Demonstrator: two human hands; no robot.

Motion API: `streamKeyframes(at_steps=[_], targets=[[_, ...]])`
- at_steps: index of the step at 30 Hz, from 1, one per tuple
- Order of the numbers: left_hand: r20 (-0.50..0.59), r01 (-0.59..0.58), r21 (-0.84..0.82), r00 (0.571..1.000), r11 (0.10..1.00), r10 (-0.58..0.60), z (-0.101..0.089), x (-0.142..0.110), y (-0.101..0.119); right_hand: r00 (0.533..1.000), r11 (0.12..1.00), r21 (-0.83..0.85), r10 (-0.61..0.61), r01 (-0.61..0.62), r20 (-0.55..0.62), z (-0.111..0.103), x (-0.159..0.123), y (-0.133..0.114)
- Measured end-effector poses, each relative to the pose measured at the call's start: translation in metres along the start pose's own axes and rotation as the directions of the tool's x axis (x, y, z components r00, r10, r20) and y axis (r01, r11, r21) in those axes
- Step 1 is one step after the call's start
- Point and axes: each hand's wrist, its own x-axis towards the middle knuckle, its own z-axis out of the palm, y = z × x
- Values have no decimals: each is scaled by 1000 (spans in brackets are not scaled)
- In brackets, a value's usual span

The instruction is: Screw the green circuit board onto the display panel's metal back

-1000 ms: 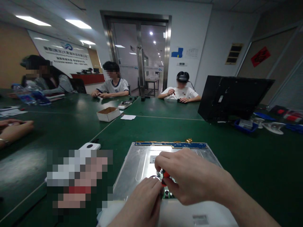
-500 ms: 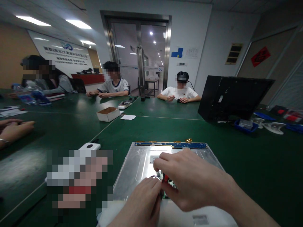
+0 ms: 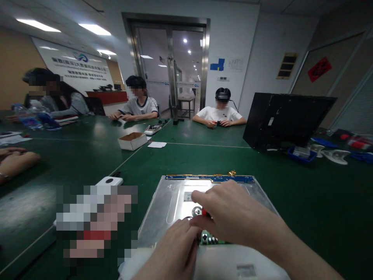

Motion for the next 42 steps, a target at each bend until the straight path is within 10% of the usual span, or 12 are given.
streamKeyframes(at_steps=[42], targets=[[22, 12, 1, 1000, 1000, -12, 1, -1, -1, 998, 996, 68, -65, 65, -9, -5, -3, 2]])
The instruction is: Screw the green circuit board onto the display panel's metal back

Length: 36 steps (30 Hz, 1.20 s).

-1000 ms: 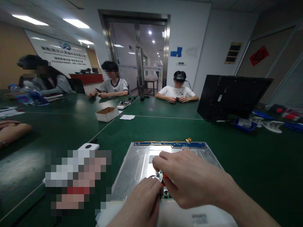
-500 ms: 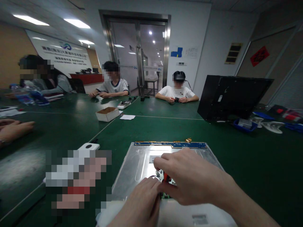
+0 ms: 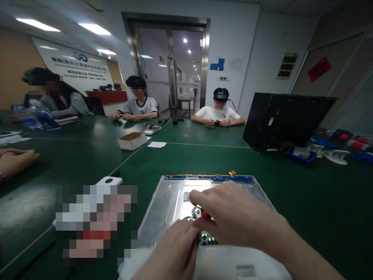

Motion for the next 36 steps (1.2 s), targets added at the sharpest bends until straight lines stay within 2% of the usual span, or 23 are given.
streamKeyframes(at_steps=[7, 15, 26, 31, 36], targets=[[-24, -23, -21, 999, 1000, 23, -4, 3, 4, 998, 991, -111, 69, -70, -12, 5, 4, 1], [-23, -19, 2, 1000, 1000, 19, 2, 1, 0, 997, 997, 49, -55, 52, 59, -1, 1, 1], [4, 0, 8, 1000, 1000, 0, -1, 2, 1, 988, 981, 159, -122, 107, 92, -4, -4, 1], [-24, -3, -13, 1000, 1000, 2, 2, 2, 0, 997, 995, 82, -54, 49, 58, 2, -1, -3], [11, 38, -22, 999, 999, -38, 2, 1, 0, 999, 1000, 21, 15, -16, 32, 4, 2, -3]])
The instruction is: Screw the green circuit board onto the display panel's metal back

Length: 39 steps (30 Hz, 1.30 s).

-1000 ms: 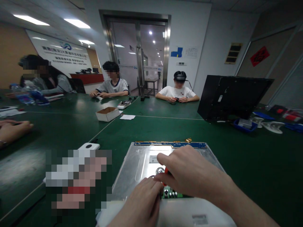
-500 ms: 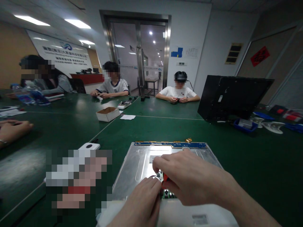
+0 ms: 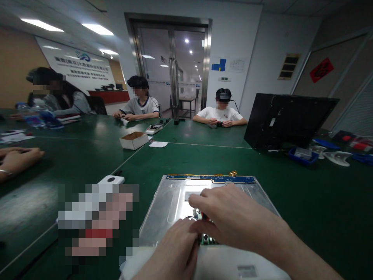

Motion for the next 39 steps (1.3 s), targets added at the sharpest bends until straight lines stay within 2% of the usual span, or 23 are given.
streamKeyframes(at_steps=[6, 19, 33, 39], targets=[[3, -19, -6, 1000, 1000, 19, -2, 0, 1, 1000, 998, -67, 4, -5, -14, 1, 3, 3], [17, 25, 27, 1000, 999, -25, -2, 1, 3, 993, 989, 103, -114, 109, 42, -8, -4, 0], [-28, -35, 44, 999, 998, 36, -2, 0, 1, 998, 993, -98, 63, -64, -16, -1, 3, 2], [-22, -35, 15, 999, 999, 35, -3, 4, 3, 1000, 999, -37, -14, 13, -19, -2, 1, 2]])
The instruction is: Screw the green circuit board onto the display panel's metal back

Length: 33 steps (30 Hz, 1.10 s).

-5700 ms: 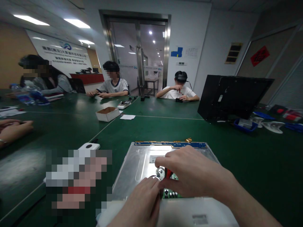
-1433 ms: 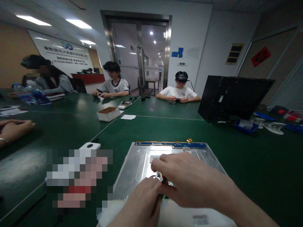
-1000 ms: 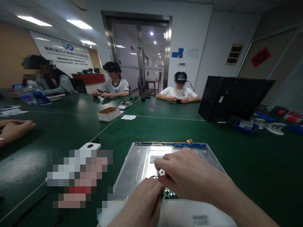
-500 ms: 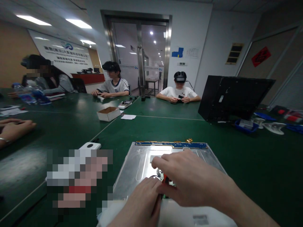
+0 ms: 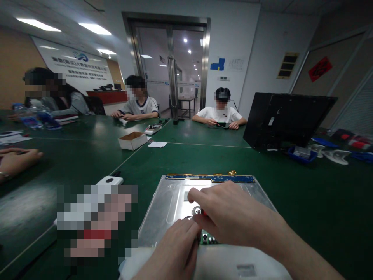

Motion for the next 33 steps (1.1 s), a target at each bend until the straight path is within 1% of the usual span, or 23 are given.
streamKeyframes(at_steps=[3, 7, 11, 14, 17, 19, 22, 27, 33], targets=[[-8, 5, 7, 1000, 1000, -5, 2, -1, 0, 998, 998, 44, -56, 55, 28, -3, -2, 0], [-13, 48, 43, 999, 998, -48, 2, -3, 0, 993, 989, 97, -115, 111, 41, -7, -4, -1], [-36, 27, 36, 999, 999, -26, 4, -1, 0, 995, 993, 82, -94, 90, 46, -6, -3, -2], [-41, 12, 19, 999, 1000, -12, 5, -1, -1, 998, 996, 72, -61, 59, 21, -2, -1, -1], [-22, 18, 11, 1000, 1000, -18, 4, -1, -1, 1000, 999, 30, -21, 22, -4, 1, 2, 1], [-33, 11, 9, 999, 1000, -11, 2, -2, 0, 1000, 1000, 7, -5, 5, -18, 3, 3, 1], [-53, -1, -7, 999, 1000, 1, 0, -1, 1, 1000, 1000, 8, 3, -3, -8, 2, 4, 0], [-68, -4, -9, 998, 1000, 3, -1, 0, 3, 1000, 999, 46, -11, 10, 17, -3, 1, -2], [-31, 7, 12, 1000, 1000, -7, 0, -1, 2, 994, 983, 157, -100, 92, 43, -6, -6, 1]])
